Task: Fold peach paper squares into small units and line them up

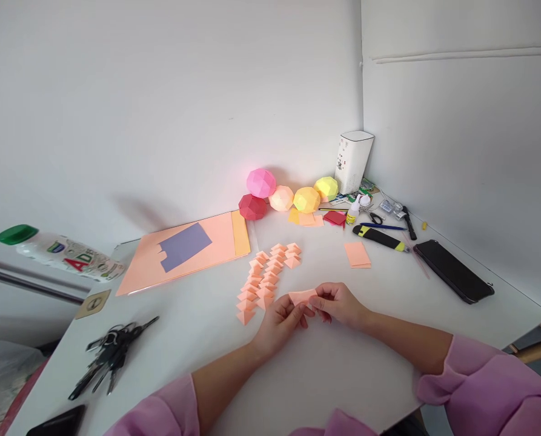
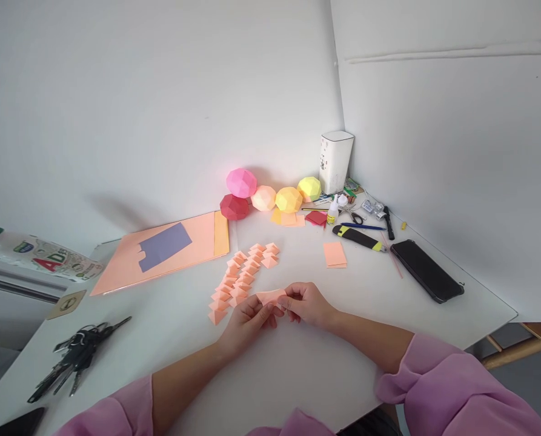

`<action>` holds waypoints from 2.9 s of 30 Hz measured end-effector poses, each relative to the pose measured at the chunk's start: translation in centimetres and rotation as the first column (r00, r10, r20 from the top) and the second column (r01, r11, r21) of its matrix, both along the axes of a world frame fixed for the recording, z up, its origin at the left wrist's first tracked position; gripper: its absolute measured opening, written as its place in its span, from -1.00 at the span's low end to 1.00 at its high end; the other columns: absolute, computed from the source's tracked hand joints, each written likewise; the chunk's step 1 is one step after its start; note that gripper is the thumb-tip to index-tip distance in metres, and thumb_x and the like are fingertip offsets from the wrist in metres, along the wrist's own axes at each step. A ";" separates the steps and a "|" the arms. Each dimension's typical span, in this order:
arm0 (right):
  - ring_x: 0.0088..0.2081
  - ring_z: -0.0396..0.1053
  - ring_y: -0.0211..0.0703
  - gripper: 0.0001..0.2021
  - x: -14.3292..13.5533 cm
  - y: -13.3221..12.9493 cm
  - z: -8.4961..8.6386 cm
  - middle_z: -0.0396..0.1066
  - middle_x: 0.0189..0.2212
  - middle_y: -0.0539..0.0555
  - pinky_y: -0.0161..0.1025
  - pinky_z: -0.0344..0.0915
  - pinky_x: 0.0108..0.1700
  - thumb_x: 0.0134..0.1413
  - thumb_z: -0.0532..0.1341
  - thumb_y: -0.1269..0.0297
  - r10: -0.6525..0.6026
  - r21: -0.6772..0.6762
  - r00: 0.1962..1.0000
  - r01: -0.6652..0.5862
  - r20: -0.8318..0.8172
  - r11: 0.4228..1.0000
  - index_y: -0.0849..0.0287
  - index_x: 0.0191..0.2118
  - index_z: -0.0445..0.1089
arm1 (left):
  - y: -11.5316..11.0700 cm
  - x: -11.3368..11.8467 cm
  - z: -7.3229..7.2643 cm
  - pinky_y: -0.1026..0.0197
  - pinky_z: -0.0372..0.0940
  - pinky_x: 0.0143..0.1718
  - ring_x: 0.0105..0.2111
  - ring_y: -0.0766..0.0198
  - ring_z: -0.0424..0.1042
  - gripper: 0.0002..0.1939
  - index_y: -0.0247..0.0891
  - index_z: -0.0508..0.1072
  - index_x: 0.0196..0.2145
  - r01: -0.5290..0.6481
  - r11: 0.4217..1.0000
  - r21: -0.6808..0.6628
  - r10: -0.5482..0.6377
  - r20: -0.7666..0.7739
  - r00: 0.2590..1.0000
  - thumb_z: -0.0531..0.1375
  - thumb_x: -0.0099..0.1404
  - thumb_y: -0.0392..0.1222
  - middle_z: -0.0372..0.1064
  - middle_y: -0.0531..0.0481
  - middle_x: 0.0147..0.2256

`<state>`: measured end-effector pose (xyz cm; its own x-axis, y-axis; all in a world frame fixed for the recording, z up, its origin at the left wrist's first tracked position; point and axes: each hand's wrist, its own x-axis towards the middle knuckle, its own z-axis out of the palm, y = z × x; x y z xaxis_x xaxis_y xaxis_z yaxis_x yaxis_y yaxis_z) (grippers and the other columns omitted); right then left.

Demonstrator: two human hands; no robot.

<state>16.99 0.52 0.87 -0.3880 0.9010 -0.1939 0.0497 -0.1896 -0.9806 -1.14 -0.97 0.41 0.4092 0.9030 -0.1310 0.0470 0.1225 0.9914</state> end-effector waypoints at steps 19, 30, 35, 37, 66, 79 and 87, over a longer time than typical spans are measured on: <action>-0.57 0.25 -0.31 -0.81 -0.1 -0.4 -0.1 0.31 -0.60 -0.04 -0.37 0.19 -0.55 0.03 0.19 0.20 0.093 0.046 0.993 -0.096 0.069 0.994 0.24 -0.41 0.32 | -0.2 0.1 -0.4 0.27 0.24 -0.45 -0.52 0.32 0.34 -0.74 -0.30 0.37 -0.44 0.014 0.999 -0.028 -0.015 -0.026 1.000 0.13 0.22 -0.02 0.40 0.00 -0.55; -0.62 0.20 -0.34 -0.94 -0.1 -0.5 0.2 0.24 -0.67 -0.09 -0.40 0.10 -0.61 -0.15 0.15 0.44 0.052 0.049 0.991 -0.058 0.120 0.997 0.21 -0.53 0.24 | -0.1 0.3 -0.5 0.30 0.11 -0.55 -0.58 0.34 0.27 -0.69 -0.29 0.37 -0.54 0.044 0.997 0.056 -0.037 -0.116 0.993 0.10 0.23 -0.02 0.36 0.01 -0.61; -0.64 0.24 -0.34 -0.94 0.3 0.1 -0.2 0.27 -0.64 -0.08 -0.38 0.20 -0.63 -0.13 0.13 0.42 -0.002 0.024 1.000 0.002 -0.013 1.000 0.19 -0.53 0.20 | 0.0 0.2 -0.4 0.32 0.03 -0.59 -0.64 0.39 0.18 -0.69 -0.28 0.32 -0.52 -0.025 1.000 0.016 0.027 -0.107 0.994 0.09 0.24 0.00 0.35 0.03 -0.63; -0.66 0.24 -0.34 -0.94 0.5 0.5 -0.5 0.29 -0.60 -0.07 -0.38 0.21 -0.66 -0.10 0.10 0.39 -0.034 -0.011 0.994 0.033 -0.103 0.999 0.18 -0.50 0.18 | 0.0 0.1 -0.5 0.31 0.02 -0.59 -0.64 0.40 0.16 -0.68 -0.28 0.30 -0.53 -0.044 0.999 0.009 0.045 -0.113 0.993 0.09 0.25 0.01 0.35 0.03 -0.64; -0.62 0.21 -0.35 -0.76 0.6 0.3 -0.1 0.25 -0.61 -0.09 -0.37 0.18 -0.56 0.09 0.14 0.11 0.139 0.062 0.988 -0.135 -0.066 0.989 0.20 -0.40 0.20 | 0.0 0.0 -0.1 0.26 0.15 -0.47 -0.57 0.33 0.26 -0.72 -0.21 0.14 -0.48 -0.096 0.995 -0.025 0.099 0.143 0.985 0.12 0.21 -0.01 0.32 0.07 -0.59; -0.60 0.26 -0.36 -0.83 0.5 0.4 -1.0 0.28 -0.58 -0.07 -0.41 0.19 -0.58 0.03 0.18 0.22 0.159 0.046 0.986 -0.162 0.050 0.986 0.23 -0.37 0.25 | 0.3 0.4 -1.1 0.32 0.07 -0.53 -0.63 0.44 0.20 -0.63 -0.17 0.05 -0.41 -0.106 0.991 -0.075 0.119 0.186 0.975 0.22 0.16 0.00 0.15 0.24 -0.61; -0.53 0.29 -0.36 -0.64 0.6 0.2 -1.4 0.34 -0.30 0.02 -0.42 0.22 -0.57 0.03 0.21 0.25 0.129 0.127 0.991 -0.126 -0.018 0.984 0.13 -0.06 0.12 | 0.3 0.2 -1.1 0.31 0.04 -0.55 -0.59 0.42 0.15 -0.72 -0.17 0.19 -0.27 -0.087 0.996 -0.018 0.088 0.124 0.988 0.15 0.22 0.04 0.12 0.18 -0.53</action>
